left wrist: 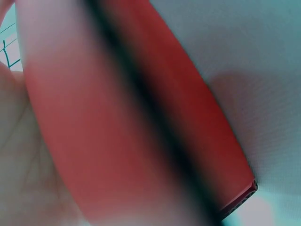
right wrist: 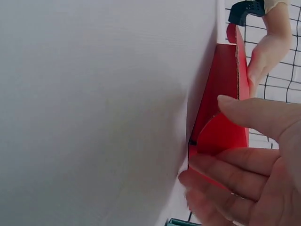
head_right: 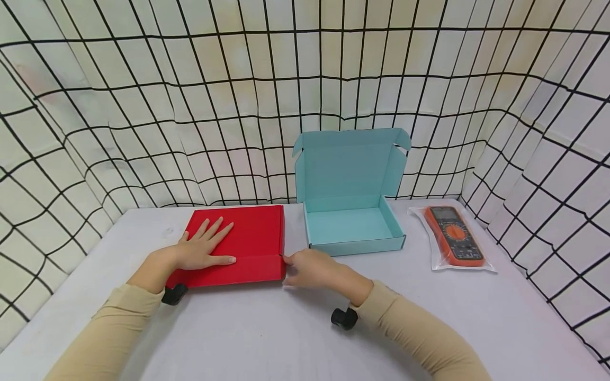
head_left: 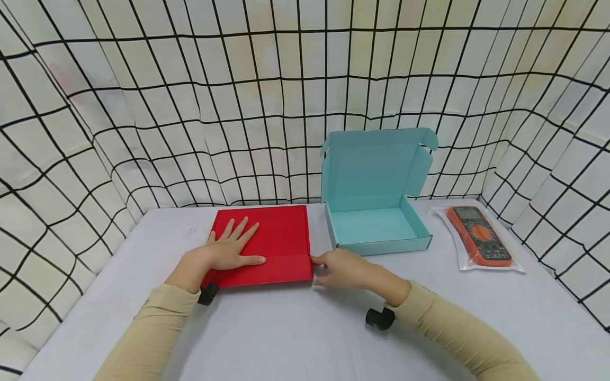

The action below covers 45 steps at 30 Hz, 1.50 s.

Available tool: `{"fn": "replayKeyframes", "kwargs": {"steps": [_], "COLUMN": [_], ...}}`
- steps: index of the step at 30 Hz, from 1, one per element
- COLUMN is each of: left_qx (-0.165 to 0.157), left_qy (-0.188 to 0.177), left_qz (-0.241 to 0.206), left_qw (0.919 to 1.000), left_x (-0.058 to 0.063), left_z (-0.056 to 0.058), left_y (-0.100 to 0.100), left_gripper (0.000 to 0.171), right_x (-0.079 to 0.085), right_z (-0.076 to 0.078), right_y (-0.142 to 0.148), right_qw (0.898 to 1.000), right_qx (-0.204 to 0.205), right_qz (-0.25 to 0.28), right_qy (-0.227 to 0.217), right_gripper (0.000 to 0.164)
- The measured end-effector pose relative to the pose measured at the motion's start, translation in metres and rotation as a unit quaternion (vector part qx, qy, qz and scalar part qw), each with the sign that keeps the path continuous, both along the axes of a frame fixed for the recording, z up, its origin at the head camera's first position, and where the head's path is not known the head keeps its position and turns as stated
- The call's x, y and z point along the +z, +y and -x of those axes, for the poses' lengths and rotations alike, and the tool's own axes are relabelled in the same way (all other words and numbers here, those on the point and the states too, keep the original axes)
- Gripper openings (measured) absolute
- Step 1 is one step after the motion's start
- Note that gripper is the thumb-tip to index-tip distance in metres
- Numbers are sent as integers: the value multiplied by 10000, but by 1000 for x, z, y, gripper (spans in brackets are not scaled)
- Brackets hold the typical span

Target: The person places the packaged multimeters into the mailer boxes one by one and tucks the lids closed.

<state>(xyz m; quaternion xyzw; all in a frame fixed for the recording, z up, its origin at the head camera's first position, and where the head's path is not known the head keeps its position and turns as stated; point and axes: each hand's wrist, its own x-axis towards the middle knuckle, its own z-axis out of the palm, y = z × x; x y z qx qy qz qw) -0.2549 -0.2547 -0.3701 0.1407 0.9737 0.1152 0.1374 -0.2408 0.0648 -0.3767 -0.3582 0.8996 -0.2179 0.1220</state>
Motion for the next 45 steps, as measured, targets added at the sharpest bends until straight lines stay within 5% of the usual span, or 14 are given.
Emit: {"fn": "replayKeyframes", "kwargs": {"steps": [5,24,28,36,45], "left_qx": [19,-3,-43,-91,-83], "left_qy": [-33,-23,-53,-209,-249], "left_qz": [94,77,99,92,134], "left_qw": [9999,10000,9999,9997,9996], "left_x": [2,-3,-1,13,7], "left_z": [-1,2,1,-5,-3], "left_y": [2,-1,0,0,2], "left_gripper": [109,111,110,119,124], "right_x": [-2,-9,-7,-7,-7], "right_z": [9,13,11,11,12], "right_y": [5,11,11,7,7], "right_qw": [9950,9670,9673,9851,9861], "right_qx": [56,-162,-91,-64,-172], "right_qz": [585,1469,1468,1063,1006], "right_qy": [-807,-2074,-2069,-1354,-1312], "right_gripper": [45,39,40,49,46]}}
